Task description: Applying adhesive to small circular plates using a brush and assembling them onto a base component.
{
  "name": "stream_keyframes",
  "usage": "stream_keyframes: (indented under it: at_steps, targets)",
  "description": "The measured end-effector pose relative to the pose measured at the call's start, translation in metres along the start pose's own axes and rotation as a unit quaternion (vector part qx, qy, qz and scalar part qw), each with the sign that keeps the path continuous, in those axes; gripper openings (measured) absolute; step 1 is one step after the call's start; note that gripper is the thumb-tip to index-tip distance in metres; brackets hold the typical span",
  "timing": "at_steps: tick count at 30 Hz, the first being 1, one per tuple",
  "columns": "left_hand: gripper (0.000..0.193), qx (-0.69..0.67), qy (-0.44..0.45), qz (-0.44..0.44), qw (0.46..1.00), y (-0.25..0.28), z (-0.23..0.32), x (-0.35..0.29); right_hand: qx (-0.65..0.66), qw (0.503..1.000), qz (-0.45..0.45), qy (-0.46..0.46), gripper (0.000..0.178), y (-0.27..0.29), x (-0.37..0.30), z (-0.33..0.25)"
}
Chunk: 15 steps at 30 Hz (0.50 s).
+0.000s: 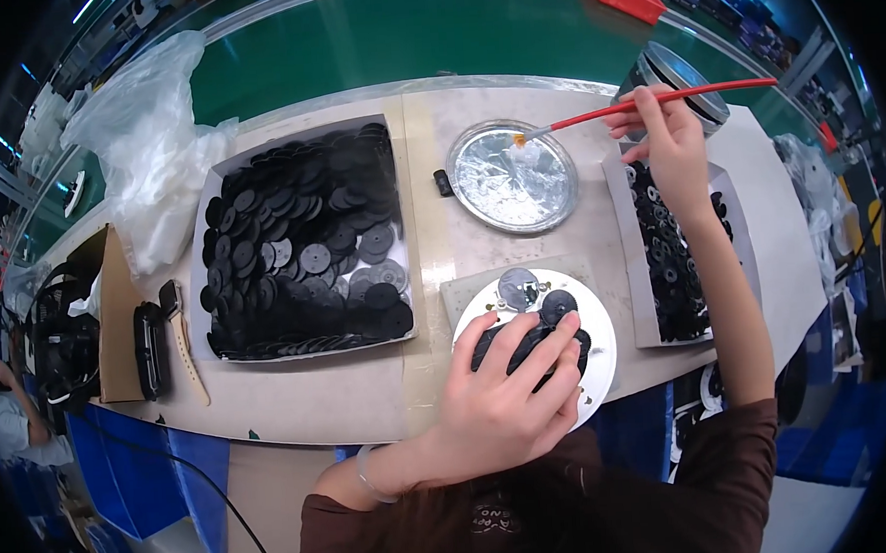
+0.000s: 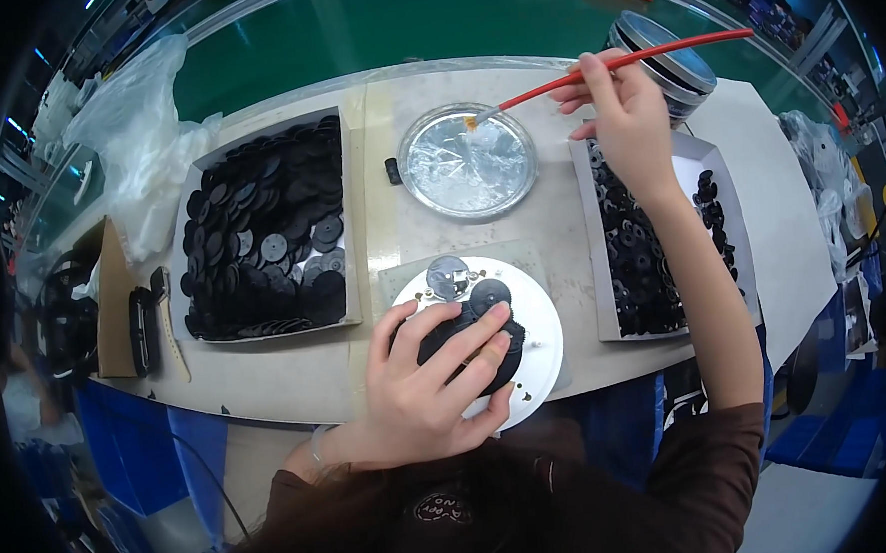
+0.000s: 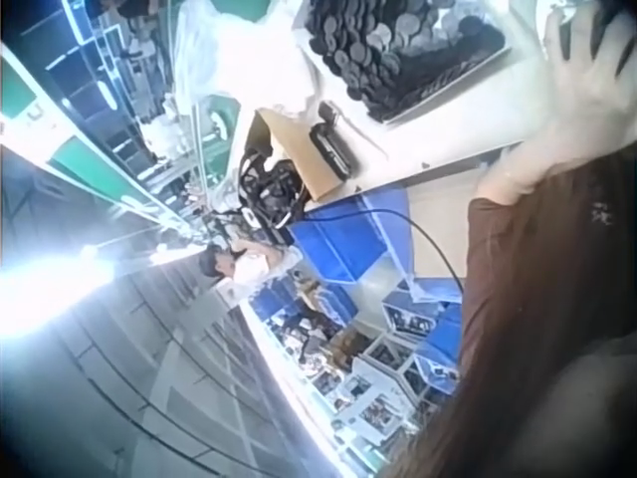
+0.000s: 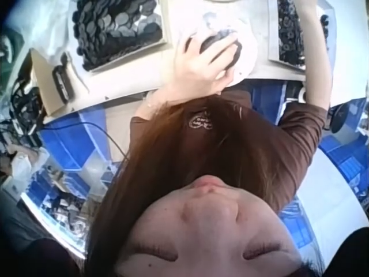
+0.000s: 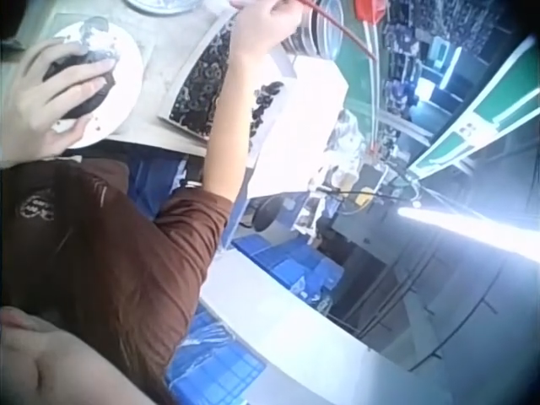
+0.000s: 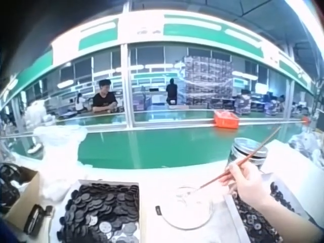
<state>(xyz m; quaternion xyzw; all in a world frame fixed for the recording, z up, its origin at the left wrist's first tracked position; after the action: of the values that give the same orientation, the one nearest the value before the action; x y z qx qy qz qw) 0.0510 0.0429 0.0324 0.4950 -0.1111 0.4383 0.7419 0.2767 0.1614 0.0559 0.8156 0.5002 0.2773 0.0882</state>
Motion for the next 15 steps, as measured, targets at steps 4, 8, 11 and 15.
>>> stream_keyframes:
  at_steps: [4, 8, 11, 15]
  targets:
    - [0.028, 0.003, 0.001, 0.002, 1.0, 0.0, 0.0, 0.0, -0.069, 0.99, -0.049, 0.111, 0.023, -0.022, -0.011, -0.011]
    - [0.025, 0.0, 0.001, 0.0, 1.0, 0.002, 0.002, 0.001, -0.072, 0.986, -0.068, 0.131, 0.024, -0.021, -0.015, -0.019]
    - [0.024, -0.003, -0.002, -0.003, 1.0, 0.002, 0.002, 0.001, 0.032, 0.999, -0.02, 0.039, 0.023, 0.002, -0.013, -0.012]
    - [0.026, 0.004, -0.006, -0.011, 1.0, 0.001, 0.002, 0.001, 0.131, 0.977, 0.025, -0.165, 0.021, 0.033, -0.027, 0.011]
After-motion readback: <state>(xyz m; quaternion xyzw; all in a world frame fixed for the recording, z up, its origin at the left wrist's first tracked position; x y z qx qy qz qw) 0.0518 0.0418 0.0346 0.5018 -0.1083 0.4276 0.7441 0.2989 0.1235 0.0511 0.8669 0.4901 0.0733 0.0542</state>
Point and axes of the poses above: each hand's wrist, its own x-axis towards the middle knuckle, its own y-axis out of the back of the hand, z = x × y, the point moved 7 cm from there along x, towards the middle knuckle, and after that the axes turned 10 degrees about -x, right-handed, at the moved point
